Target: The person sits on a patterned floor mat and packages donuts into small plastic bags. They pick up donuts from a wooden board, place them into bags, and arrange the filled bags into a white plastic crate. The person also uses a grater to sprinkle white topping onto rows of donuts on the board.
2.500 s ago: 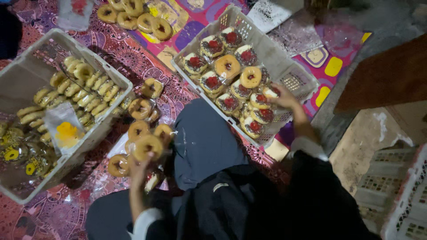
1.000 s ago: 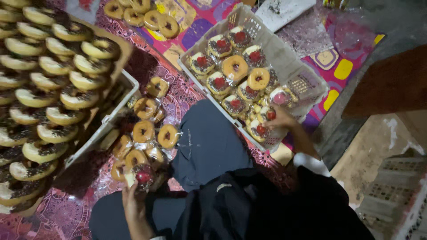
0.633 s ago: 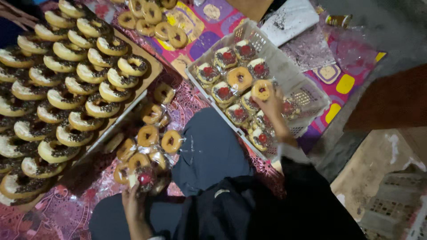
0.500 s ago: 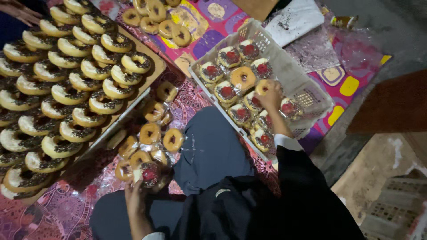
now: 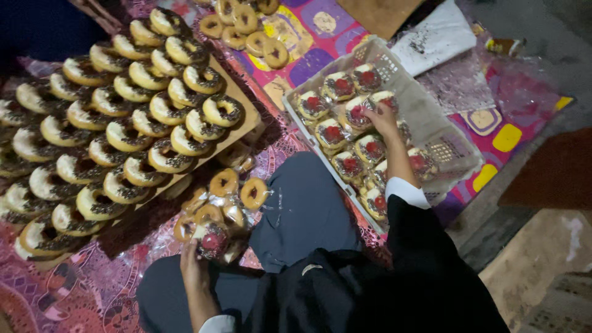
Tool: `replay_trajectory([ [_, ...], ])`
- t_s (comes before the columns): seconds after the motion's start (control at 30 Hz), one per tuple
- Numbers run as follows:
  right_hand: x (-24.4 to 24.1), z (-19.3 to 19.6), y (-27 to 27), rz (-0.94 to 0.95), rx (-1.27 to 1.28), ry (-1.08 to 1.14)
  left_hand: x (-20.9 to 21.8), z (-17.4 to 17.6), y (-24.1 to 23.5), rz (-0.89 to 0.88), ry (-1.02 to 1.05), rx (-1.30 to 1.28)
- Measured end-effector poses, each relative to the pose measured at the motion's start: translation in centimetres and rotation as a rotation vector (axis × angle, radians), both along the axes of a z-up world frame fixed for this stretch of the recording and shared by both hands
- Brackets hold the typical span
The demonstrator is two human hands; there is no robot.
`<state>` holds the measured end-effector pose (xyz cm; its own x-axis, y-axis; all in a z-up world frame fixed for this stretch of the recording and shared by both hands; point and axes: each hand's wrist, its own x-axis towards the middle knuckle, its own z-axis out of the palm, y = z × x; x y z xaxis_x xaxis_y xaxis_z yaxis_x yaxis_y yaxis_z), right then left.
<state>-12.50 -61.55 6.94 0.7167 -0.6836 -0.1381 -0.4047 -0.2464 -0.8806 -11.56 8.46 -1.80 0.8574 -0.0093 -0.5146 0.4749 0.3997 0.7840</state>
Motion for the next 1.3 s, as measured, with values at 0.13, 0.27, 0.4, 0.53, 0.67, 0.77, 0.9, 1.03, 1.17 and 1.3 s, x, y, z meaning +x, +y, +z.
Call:
replay_trajectory([
  [0.13,0.8,3.5,4.0,0.001,0.023,0.258,0.7,-1.1,-0.6,-0.018,-0.026,0.151],
  [0.27,0.5,6.7,9.8,-0.055,0.049,0.177,2.5,-1.3,-1.7,-0.01,-0.409,0.815],
  [0.4,-0.1,8.4,21.5,0.133,0.425,-0.022,3.2,0.6,-5.6,0.128,-0.711,0.905],
  [0.53,0.1,6.5,35.3,0.581,0.639,-0.211,0.1,2.4,-11.3,-0.198,-0.308,-0.074],
  [0.67,0.2,5.4,33.6,0.472,-0.277,-0.289,-1.6,4.2,-11.9,-0.116,-0.059,-0.193],
  [0.77,-0.3,4.5,26.8,0.192,-0.719,-0.17,-1.2,4.8,-9.8,-0.036,0.049,-0.005],
  [0.9,-2.0,1.9,24.4,0.293,-0.588,0.138,-1.4,4.8,-8.1,-0.132,-0.159,0.123],
  [1.03,-2.7,-0.1,22.6,0.29,-0.409,-0.218,-0.7,5.8,-8.0,-0.084,-0.002,0.072],
  [1.17,-3.9,-1.6,13.7,0.025,-0.334,0.141,-0.9,7.0,-7.6,-0.095,0.205,0.092],
  [1.3,-5.7,-3.8,8.6,0.182,-0.667,0.078,-1.5,6.2,-7.9,-0.097,0.12,0.074],
])
